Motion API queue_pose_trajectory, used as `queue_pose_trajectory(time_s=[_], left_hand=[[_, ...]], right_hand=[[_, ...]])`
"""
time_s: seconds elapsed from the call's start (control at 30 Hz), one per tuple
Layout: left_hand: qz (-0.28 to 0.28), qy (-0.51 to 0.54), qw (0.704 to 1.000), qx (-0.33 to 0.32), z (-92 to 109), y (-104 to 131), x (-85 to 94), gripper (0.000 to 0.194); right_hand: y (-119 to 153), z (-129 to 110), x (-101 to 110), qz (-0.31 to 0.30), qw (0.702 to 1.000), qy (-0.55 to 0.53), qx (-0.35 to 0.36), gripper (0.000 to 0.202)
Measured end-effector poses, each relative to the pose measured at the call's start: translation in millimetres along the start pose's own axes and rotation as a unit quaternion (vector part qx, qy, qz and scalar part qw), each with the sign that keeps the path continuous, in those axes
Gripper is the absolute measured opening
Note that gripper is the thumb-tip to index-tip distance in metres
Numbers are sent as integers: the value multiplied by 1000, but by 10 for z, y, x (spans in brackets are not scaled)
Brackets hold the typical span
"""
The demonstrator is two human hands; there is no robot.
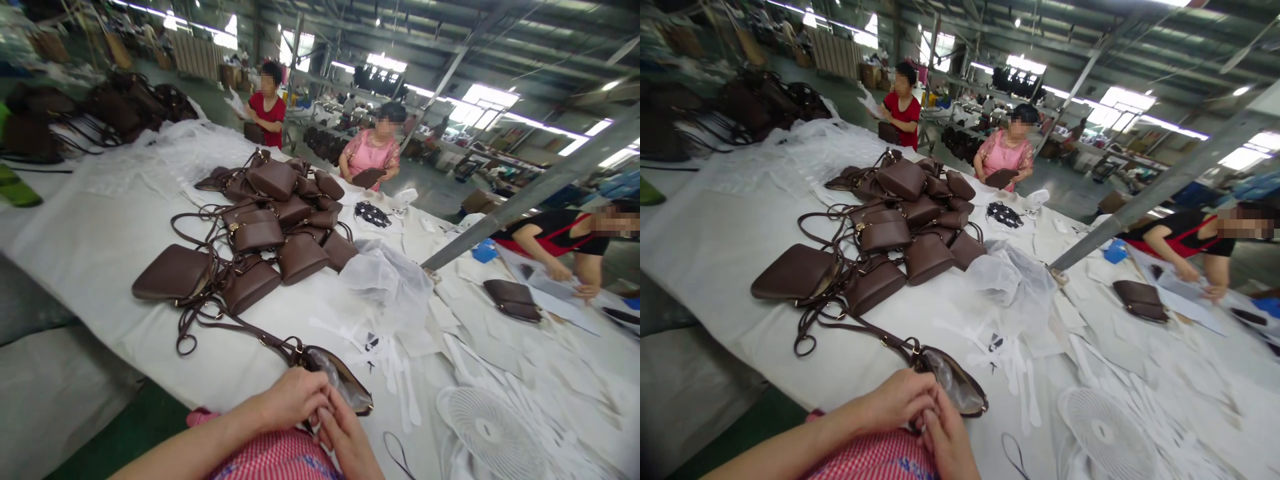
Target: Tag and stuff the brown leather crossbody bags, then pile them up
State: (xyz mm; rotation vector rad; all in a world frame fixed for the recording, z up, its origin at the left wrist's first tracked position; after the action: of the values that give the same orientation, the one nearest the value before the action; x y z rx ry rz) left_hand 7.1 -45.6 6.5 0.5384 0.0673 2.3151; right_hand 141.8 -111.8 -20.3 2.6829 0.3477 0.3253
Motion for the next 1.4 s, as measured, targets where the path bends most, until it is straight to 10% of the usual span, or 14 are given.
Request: queue_pose_trajectory(time_s=[0.13,0.3,0.5,0.7,0.97,1.4], left_hand=[[123,57,983,127,-651,-102,234,28],[126,39,984,119,-1046,-284,179,12],[115,40,990,68,-1063,-425,131,33],[137,-28,988,64,-1065,-452,220,20],[206,-132,963,117,-904,-379,174,25],[204,-92,948,225,-932,-404,66,25]], right_hand=[[-227,-163,-13,-13,992,127,22,42],[-379,-264,63,-42,952,300,32,35],[-538,-330,-4,-24,915,384,121,33],[-739,-469,-49,-35,893,447,50,30],[-987,-708,6,7,770,634,62,18],[-1221,-631,-34,24,727,686,5,20]])
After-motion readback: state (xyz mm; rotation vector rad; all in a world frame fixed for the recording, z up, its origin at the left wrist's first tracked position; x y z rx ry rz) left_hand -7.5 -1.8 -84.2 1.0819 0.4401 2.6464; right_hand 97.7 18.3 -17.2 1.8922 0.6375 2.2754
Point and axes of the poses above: each hand's wrist, its own y-axis away from the middle knuckle, its own x-axis out of the back of the hand, z = x × y, the point moved 3 cm from there along -y, towards the middle knuckle, and after that the axes turned 1 degree about z, right-handed, at the moved point
